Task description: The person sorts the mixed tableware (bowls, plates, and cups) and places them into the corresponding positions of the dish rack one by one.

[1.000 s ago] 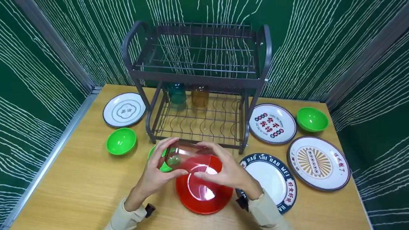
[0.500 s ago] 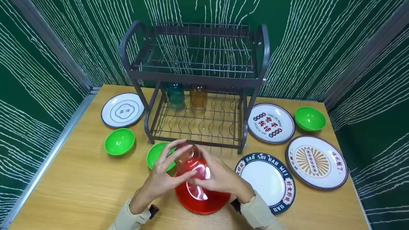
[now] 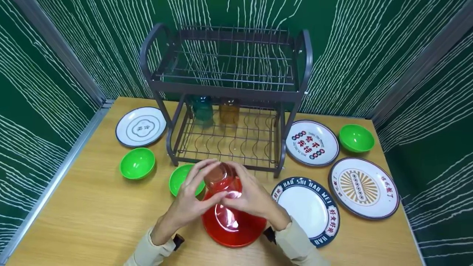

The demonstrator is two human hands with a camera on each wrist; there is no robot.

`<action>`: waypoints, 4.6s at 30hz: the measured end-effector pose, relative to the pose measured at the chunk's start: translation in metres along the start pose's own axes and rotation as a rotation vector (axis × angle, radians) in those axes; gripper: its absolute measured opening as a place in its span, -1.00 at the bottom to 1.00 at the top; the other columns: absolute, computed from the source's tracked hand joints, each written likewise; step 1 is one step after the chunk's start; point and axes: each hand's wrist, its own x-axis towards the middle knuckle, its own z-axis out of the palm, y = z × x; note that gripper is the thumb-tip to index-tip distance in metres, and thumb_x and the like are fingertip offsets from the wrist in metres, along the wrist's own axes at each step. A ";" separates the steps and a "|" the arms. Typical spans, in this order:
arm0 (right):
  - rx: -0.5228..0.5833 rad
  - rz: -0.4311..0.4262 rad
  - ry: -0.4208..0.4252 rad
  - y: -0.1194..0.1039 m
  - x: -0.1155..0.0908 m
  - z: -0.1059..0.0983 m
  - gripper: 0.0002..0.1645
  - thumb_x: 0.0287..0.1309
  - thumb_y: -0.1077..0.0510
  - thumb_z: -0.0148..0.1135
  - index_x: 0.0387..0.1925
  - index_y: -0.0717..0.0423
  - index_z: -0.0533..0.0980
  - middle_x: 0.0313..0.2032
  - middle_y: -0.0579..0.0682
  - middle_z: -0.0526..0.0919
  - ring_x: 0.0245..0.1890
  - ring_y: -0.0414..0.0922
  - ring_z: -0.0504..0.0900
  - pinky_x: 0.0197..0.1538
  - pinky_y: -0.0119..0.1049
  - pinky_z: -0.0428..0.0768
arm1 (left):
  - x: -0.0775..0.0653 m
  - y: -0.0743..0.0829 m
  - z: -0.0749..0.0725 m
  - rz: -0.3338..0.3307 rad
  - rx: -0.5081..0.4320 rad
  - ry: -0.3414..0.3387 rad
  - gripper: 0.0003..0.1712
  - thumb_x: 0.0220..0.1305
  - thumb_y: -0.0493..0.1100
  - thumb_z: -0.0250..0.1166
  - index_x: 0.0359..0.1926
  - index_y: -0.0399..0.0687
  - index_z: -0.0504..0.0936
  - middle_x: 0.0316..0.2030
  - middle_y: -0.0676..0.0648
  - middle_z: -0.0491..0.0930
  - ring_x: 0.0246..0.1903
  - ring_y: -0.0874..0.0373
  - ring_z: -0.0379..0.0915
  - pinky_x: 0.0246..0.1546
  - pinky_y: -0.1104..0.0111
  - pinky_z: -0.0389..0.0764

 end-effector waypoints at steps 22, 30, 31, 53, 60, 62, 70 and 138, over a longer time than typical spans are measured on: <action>-0.133 -0.024 0.169 0.019 0.052 -0.028 -0.10 -0.17 0.32 0.51 0.21 0.33 0.24 0.06 0.08 0.54 0.02 -0.08 0.54 0.04 -0.30 0.56 | -0.002 -0.015 -0.021 0.018 0.031 0.143 -0.33 0.19 0.00 0.33 0.30 0.02 0.34 0.20 0.09 0.32 0.20 0.20 0.23 0.14 0.33 0.44; -0.162 0.016 0.232 0.033 0.067 -0.037 -0.09 -0.15 0.31 0.49 0.22 0.34 0.19 0.05 0.13 0.51 -0.01 -0.02 0.55 0.05 -0.48 0.50 | -0.005 -0.023 -0.026 -0.027 0.064 0.158 -0.36 0.22 0.03 0.30 0.30 0.12 0.35 0.17 0.14 0.35 0.14 0.27 0.26 0.11 0.34 0.45; -0.157 0.029 0.236 0.035 0.069 -0.039 -0.09 -0.14 0.32 0.48 0.23 0.34 0.18 0.06 0.14 0.49 -0.01 -0.02 0.55 0.05 -0.45 0.51 | -0.006 -0.024 -0.026 -0.032 0.068 0.161 -0.37 0.22 0.03 0.29 0.29 0.12 0.36 0.17 0.14 0.36 0.14 0.27 0.27 0.11 0.34 0.45; -0.061 0.290 0.337 0.073 0.111 -0.058 -0.04 0.07 0.20 0.37 0.32 0.18 -0.04 0.14 0.18 0.29 0.07 0.01 0.35 0.13 -0.12 0.44 | -0.031 -0.058 -0.043 -0.181 0.105 0.363 -0.63 0.23 -0.17 0.30 0.07 -0.08 0.55 -0.12 0.02 0.55 -0.09 0.14 0.46 -0.12 0.33 0.56; -0.015 0.266 0.379 0.083 0.123 -0.063 0.05 0.07 0.28 0.34 0.40 0.11 -0.14 0.25 0.19 0.19 0.25 0.07 0.28 0.28 -0.13 0.35 | -0.043 -0.068 -0.046 -0.425 0.107 0.427 -0.56 0.23 -0.18 0.30 0.13 -0.14 0.47 -0.08 -0.04 0.50 -0.10 0.06 0.46 -0.17 0.23 0.60; -0.035 0.266 0.397 0.085 0.125 -0.065 0.09 0.05 0.30 0.35 0.42 0.07 -0.16 0.22 0.19 0.26 0.21 0.07 0.34 0.21 -0.18 0.42 | -0.047 -0.070 -0.047 -0.497 0.113 0.418 -0.51 0.24 -0.14 0.29 0.17 -0.15 0.43 -0.03 -0.10 0.48 -0.09 0.00 0.45 -0.17 0.16 0.59; -0.162 0.254 0.423 0.131 0.134 -0.079 0.17 0.02 0.23 0.41 0.43 -0.11 -0.19 0.10 0.12 0.45 0.03 -0.04 0.52 0.03 -0.28 0.54 | -0.061 -0.081 -0.047 -0.736 0.277 0.310 -0.28 0.27 0.14 0.22 0.29 -0.19 0.30 0.09 -0.20 0.42 -0.06 -0.04 0.47 -0.24 0.14 0.58; -0.197 0.167 0.401 0.140 0.140 -0.078 0.05 0.03 0.20 0.39 0.40 0.07 -0.08 0.21 0.19 0.15 0.17 0.08 0.19 0.25 -0.13 0.19 | -0.072 -0.099 -0.027 -0.801 -0.303 0.140 -0.42 0.33 -0.40 -0.06 0.36 -0.32 0.09 0.24 -0.45 0.23 0.20 -0.24 0.26 0.03 0.04 0.51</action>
